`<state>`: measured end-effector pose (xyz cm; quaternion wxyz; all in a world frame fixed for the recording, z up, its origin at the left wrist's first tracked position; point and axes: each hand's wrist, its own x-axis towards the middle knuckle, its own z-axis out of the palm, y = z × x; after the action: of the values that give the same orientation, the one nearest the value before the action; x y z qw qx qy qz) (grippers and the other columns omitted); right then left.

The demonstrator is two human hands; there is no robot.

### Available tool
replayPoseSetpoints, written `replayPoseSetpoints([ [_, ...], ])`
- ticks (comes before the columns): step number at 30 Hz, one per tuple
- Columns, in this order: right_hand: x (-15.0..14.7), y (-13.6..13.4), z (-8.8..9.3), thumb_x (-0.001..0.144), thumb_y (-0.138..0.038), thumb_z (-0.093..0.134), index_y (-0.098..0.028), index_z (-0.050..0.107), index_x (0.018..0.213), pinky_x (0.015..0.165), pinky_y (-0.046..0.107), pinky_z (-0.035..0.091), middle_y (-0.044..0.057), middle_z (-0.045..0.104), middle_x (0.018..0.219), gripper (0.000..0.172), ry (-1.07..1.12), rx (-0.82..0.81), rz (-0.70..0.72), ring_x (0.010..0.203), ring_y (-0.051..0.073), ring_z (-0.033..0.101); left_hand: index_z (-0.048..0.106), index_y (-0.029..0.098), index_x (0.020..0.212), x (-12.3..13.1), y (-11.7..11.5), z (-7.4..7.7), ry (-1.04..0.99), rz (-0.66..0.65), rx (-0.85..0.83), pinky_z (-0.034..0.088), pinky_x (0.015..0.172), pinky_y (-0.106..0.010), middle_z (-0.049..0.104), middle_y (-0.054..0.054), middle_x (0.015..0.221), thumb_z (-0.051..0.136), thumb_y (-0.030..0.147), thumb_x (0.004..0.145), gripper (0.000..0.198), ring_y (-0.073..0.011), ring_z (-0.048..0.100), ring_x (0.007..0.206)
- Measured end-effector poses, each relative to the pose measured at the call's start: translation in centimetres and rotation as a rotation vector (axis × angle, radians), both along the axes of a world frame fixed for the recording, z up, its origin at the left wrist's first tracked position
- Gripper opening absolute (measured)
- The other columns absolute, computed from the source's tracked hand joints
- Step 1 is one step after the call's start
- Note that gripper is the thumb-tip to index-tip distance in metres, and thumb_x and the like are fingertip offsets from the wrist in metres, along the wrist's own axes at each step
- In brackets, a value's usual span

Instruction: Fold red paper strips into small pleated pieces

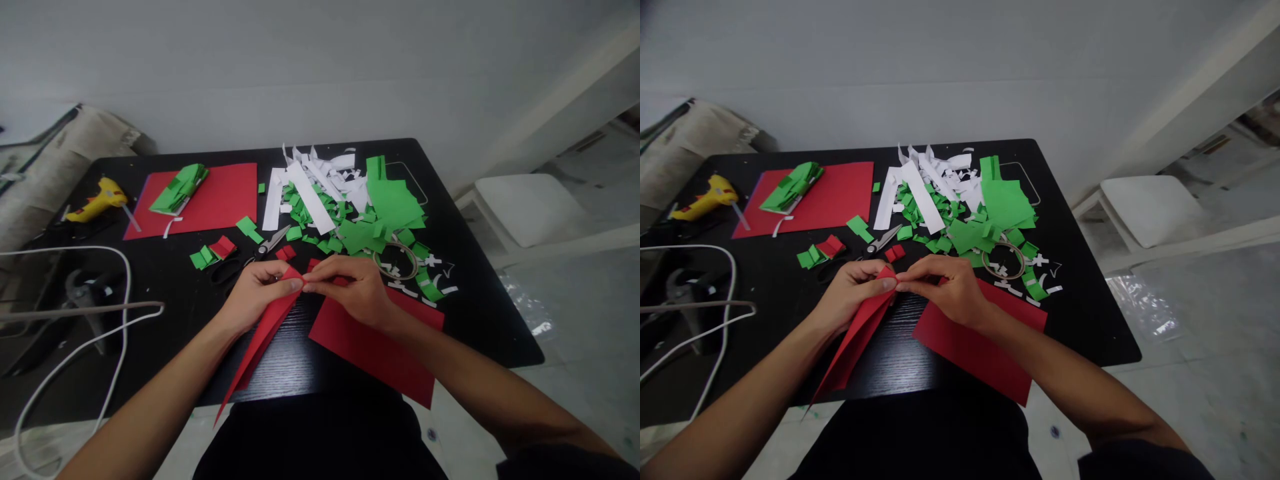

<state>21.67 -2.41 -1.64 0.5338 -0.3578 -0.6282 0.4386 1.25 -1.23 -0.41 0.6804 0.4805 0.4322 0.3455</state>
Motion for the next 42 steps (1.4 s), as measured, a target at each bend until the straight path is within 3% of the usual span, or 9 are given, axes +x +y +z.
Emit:
replayPoseSetpoints([
  [26,-0.02,-0.07,-0.09,0.079,-0.026,0.090,-0.026,0.083,0.085,0.073,0.032,0.062,0.002,0.082,0.086,0.008,0.000,-0.103,0.020,0.080,0.018,0.076,0.075,0.016,0.068,0.01,0.15,-0.01,0.024,-0.008,-0.027,0.039,0.053,-0.020,0.067,0.000,0.062,0.085,0.034,0.076,0.022,-0.0089,0.053,0.053],
  [37,-0.08,-0.05,-0.15,0.080,-0.021,0.089,-0.025,0.083,0.087,0.073,0.030,0.060,0.002,0.081,0.088,0.010,0.005,-0.104,0.022,0.081,0.017,0.075,0.075,0.015,0.067,0.08,0.24,0.22,0.044,0.017,-0.019,0.039,0.054,-0.020,0.066,0.000,0.061,0.087,0.033,0.073,0.022,-0.0091,0.053,0.054],
  [42,-0.13,-0.12,-0.03,0.074,-0.033,0.092,-0.021,0.080,0.096,0.068,0.029,0.059,0.003,0.079,0.086,0.028,0.035,-0.284,0.051,0.076,0.017,0.073,0.075,0.015,0.068,0.11,0.37,0.24,0.047,0.050,-0.038,0.041,0.055,-0.021,0.068,0.000,0.063,0.086,0.034,0.072,0.022,-0.0099,0.055,0.056],
])
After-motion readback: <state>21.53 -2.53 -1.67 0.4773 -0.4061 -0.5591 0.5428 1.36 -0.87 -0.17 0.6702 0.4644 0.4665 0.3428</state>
